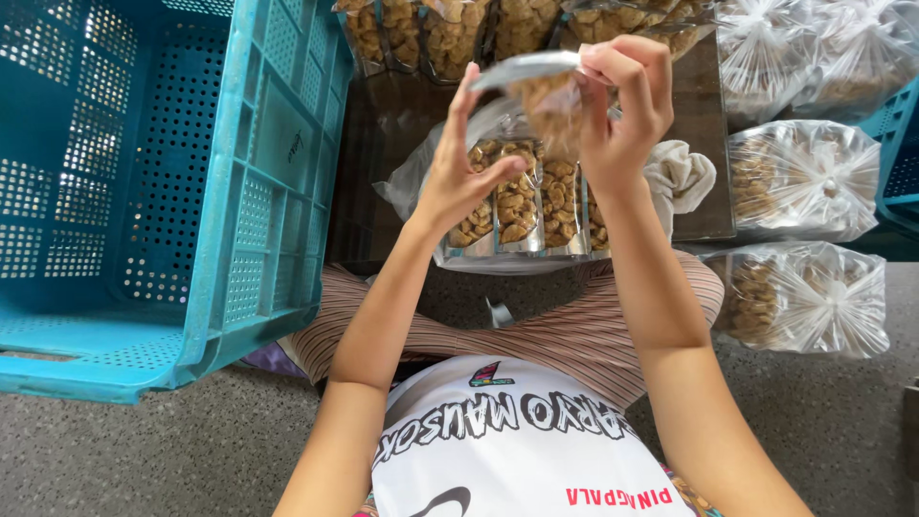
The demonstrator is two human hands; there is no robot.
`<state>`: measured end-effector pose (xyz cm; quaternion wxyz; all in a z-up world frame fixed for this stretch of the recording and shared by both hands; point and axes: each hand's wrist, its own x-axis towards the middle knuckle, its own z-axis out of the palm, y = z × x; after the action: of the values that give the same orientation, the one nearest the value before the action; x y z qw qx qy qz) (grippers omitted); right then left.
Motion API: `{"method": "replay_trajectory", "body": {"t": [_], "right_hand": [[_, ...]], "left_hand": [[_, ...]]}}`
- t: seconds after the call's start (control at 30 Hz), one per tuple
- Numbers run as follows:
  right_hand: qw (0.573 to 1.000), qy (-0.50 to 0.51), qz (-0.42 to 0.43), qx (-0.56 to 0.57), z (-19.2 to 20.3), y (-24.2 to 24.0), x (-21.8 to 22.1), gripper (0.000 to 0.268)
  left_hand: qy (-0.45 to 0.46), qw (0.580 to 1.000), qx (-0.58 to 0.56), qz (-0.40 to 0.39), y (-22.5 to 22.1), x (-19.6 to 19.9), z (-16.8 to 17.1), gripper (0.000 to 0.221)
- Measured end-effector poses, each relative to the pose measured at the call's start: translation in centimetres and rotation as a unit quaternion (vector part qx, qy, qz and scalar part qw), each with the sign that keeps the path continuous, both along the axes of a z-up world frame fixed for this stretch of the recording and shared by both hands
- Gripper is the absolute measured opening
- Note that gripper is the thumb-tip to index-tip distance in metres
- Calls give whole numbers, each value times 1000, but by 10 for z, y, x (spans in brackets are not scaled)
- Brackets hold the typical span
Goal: The person sits on the floor and wipes individual transparent snack bags with a white cloth, then places them into a larger white plastic bag. The person handles the snack bags one at a time, wiping each before transferring it.
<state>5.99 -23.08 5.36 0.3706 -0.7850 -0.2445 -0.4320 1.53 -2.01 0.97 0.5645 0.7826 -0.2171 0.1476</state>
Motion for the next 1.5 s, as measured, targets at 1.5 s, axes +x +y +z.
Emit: {"method": "replay_trajectory", "body": {"t": [1.5], "right_hand": [[895,274,-225,-272,-144,-10,-107,50]], "left_hand": [[12,907,420,34,-9,-8,-116,49]]}}
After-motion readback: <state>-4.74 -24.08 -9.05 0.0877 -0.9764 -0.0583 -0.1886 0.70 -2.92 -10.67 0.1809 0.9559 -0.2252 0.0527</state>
